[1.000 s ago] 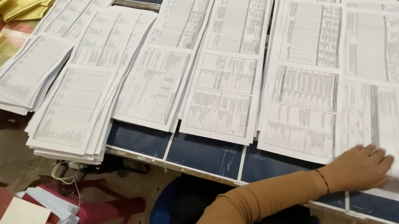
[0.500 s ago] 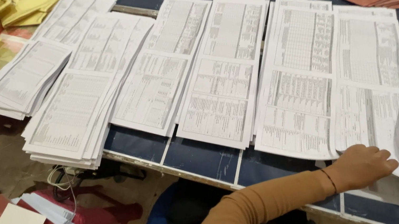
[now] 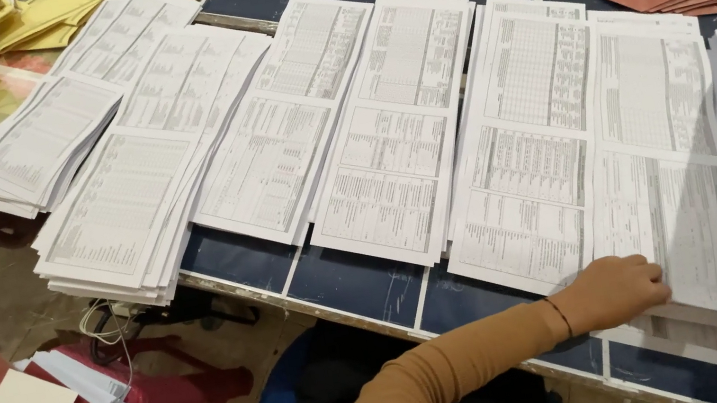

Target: The person sorts and stacks printed sheets of paper on a table. They pick up sheets from one pile, flip them over, and place them onto another pile, repeating this process throughout the video.

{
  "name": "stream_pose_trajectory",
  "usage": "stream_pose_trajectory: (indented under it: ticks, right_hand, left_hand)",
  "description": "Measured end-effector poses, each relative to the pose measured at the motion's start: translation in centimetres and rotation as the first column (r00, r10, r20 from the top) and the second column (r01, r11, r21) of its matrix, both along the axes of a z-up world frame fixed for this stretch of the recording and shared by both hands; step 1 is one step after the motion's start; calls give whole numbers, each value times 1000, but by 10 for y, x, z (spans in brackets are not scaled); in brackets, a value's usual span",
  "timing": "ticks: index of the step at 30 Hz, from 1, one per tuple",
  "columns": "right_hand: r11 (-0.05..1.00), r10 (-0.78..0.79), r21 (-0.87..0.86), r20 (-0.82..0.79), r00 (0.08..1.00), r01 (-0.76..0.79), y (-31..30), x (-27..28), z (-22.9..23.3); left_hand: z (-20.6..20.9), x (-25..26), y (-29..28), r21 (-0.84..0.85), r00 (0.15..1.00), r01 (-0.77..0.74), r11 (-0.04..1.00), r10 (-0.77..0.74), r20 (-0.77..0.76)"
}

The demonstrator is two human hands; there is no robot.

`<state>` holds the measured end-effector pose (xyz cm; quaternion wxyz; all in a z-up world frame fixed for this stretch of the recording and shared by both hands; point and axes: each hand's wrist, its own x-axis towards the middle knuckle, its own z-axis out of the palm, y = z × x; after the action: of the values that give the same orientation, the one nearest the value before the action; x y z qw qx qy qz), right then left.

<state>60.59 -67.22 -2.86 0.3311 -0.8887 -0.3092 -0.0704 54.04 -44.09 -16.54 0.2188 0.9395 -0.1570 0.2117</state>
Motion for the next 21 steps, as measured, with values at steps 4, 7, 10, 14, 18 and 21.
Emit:
stream_pose_trajectory:
  ticks: [4,7,10,14,18,21]
  right_hand:
    - [1000,-25,-5,-18,1000,25,18,19,-28]
    - [997,-68,-23,-26,997,67,16,33,-49]
    - [926,-14,-332,452,892,182,8,33,-60]
    - [905,111,-418,404,908,76,13,-8,-36]
    - [788,77,-608,257,963,99,25,-52,3]
    - [751,-12,-660,-28,1000,-9,33,-63,30]
  left_hand:
    - [23,-10,-2,65,995,75,995,-79,56]
    - [32,-11,-4,49,983,102,994,-108,148]
    - [37,-13,-9,45,967,71,996,-79,242]
    - [65,-30,-3,13,865,26,1000,-29,501]
    - [93,-46,7,8,826,33,999,-32,562]
    - [88,-51,8,33,850,33,999,-46,524]
